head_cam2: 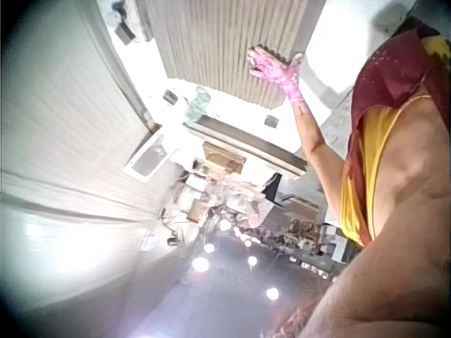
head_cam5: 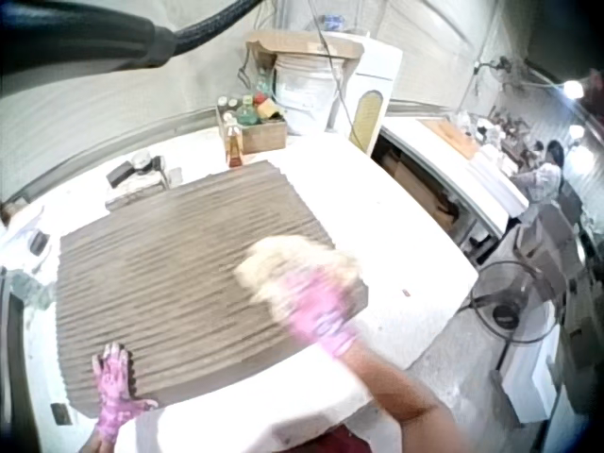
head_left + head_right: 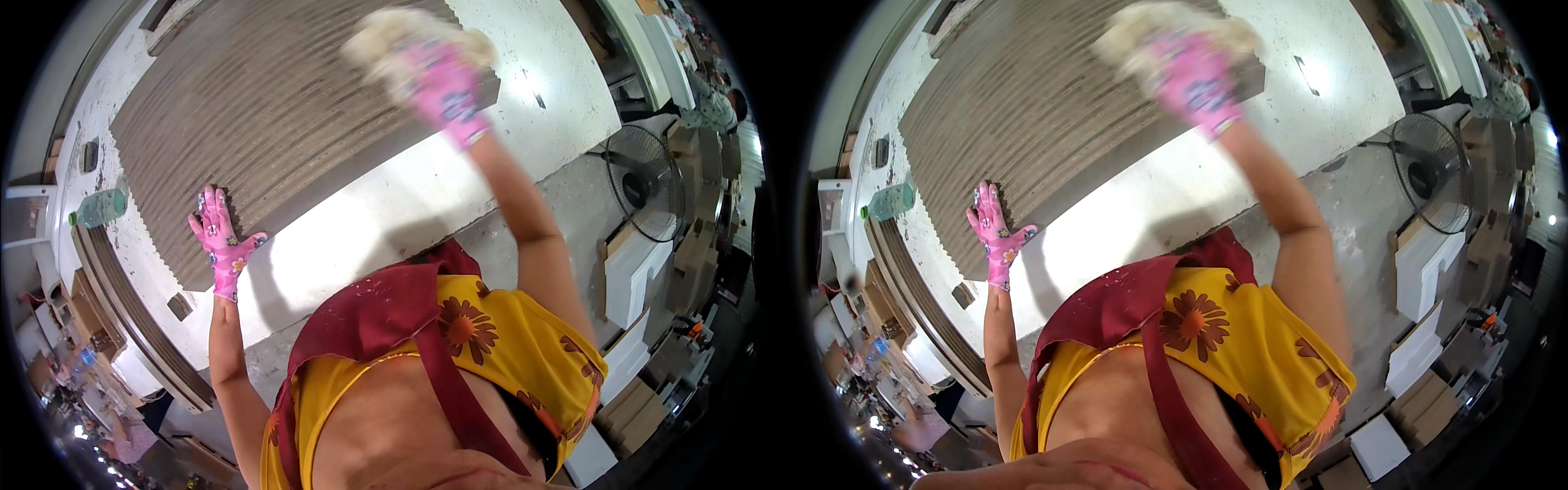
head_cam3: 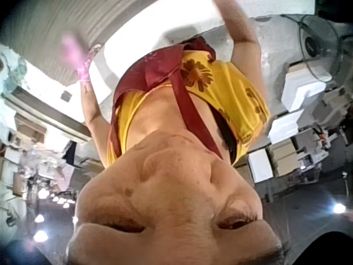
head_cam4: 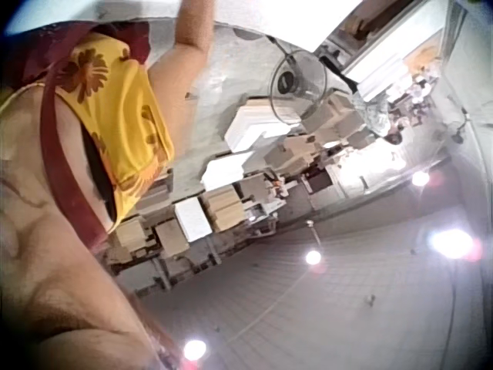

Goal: The person cleans a corrugated board by hand using a cloth and then uses a small tool to scrape the edges and corners of the board.

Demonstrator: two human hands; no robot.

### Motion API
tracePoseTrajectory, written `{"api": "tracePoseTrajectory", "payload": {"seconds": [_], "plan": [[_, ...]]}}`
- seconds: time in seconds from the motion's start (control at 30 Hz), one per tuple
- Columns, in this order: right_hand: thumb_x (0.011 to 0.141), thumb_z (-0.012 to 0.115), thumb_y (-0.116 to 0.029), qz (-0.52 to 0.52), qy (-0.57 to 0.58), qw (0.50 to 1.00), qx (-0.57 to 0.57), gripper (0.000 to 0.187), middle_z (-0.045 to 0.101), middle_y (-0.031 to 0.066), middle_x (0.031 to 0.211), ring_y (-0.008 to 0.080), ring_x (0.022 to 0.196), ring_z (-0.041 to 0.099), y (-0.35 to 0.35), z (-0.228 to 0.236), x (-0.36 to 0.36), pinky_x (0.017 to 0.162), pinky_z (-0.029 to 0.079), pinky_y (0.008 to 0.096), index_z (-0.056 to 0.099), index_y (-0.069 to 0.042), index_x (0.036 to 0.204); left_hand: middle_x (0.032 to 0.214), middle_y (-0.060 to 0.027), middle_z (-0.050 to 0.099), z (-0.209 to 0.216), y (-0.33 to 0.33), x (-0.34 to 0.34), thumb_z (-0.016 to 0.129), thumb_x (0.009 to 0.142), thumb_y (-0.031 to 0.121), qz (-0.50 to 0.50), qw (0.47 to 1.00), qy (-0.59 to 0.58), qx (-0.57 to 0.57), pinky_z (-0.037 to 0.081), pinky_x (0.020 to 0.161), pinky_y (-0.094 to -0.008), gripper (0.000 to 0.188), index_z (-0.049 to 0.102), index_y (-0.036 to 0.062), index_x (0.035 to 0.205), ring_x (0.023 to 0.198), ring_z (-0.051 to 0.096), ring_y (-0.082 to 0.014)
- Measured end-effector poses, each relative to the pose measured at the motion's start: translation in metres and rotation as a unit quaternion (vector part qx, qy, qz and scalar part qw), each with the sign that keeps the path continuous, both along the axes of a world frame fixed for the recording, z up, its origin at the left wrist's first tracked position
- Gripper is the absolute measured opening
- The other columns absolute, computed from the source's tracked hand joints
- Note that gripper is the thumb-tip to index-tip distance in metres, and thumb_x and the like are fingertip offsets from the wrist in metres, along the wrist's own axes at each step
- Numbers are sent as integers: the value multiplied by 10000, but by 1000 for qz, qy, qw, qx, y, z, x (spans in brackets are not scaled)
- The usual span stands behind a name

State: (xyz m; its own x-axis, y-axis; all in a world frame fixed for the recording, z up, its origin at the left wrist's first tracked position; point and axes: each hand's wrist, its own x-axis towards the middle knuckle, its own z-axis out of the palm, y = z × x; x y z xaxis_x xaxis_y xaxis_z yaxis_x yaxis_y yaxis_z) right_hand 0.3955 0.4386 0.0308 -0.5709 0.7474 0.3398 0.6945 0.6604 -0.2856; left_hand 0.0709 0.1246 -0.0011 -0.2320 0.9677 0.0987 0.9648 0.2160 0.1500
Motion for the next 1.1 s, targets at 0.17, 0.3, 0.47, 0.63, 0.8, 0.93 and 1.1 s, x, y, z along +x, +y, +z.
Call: {"api": "tracePoseTrajectory", "payload": {"seconds": [0.17, 0.3, 0.47, 0.63, 0.8, 0.93, 1.1], "plan": [[866, 547, -387, 113, 71, 991, -27, 458, 602, 89, 1131, 260, 1015, 571, -46, -21, -53, 881, 466, 454, 531, -120, 1238, 1544, -155, 216, -4, 1, -2, 842, 492, 478, -22, 1000, 2, 10, 76, 1106, -614, 1231, 232, 75, 1482, 1422, 218, -316], [893, 523, -385, 39, 97, 991, -87, 449, 560, 116, 1230, 243, 1074, 558, 58, -41, 34, 892, 478, 405, 527, -125, 1259, 1548, -153, 205, -1, 2, -1, 842, 492, 483, -23, 1000, -2, 3, 74, 1106, -615, 1236, 227, 74, 1483, 1424, 216, -312], [837, 600, -330, -249, -171, 948, 99, 311, 674, 98, 989, 248, 880, 639, 125, -1, 130, 784, 518, 356, 682, -131, 1061, 1548, -147, 205, -3, 6, -3, 835, 503, 486, -27, 1000, 4, 13, 74, 1107, -612, 1226, 225, 73, 1483, 1422, 220, -311], [877, 531, -260, 96, 207, 953, -202, 279, 624, 99, 1147, 286, 1023, 602, 24, -9, 7, 829, 507, 418, 634, -178, 1123, 1540, -154, 228, -17, 4, 0, 827, 515, 495, -28, 1000, -2, 14, 75, 1105, -610, 1213, 226, 77, 1483, 1419, 226, -323], [863, 520, -353, 173, -128, 976, 40, 416, 559, 104, 1269, 286, 1148, 540, -55, -33, -55, 967, 427, 434, 555, -197, 1247, 1540, -154, 229, -3, 2, -1, 798, 549, 538, -43, 999, 4, -4, 81, 1104, -608, 1193, 221, 75, 1485, 1417, 232, -329], [869, 499, -345, -1, -41, 999, -17, 401, 620, 113, 1152, 268, 1040, 591, 44, -63, 23, 882, 469, 399, 617, -102, 1164, 1540, -158, 230, -4, -1, 1, 812, 543, 520, -23, 1000, 6, -12, 87, 1102, -608, 1188, 236, 72, 1480, 1415, 234, -336], [827, 578, -359, -108, -87, 987, 80, 425, 638, 176, 1035, 332, 927, 604, 149, -32, 133, 819, 483, 431, 629, -85, 1148, 1525, -169, 260, 12, -32, 2, 826, 520, 531, 38, 999, -1, -33, 76, 1117, -581, 1176, 292, 65, 1458, 1391, 297, -320]]}}
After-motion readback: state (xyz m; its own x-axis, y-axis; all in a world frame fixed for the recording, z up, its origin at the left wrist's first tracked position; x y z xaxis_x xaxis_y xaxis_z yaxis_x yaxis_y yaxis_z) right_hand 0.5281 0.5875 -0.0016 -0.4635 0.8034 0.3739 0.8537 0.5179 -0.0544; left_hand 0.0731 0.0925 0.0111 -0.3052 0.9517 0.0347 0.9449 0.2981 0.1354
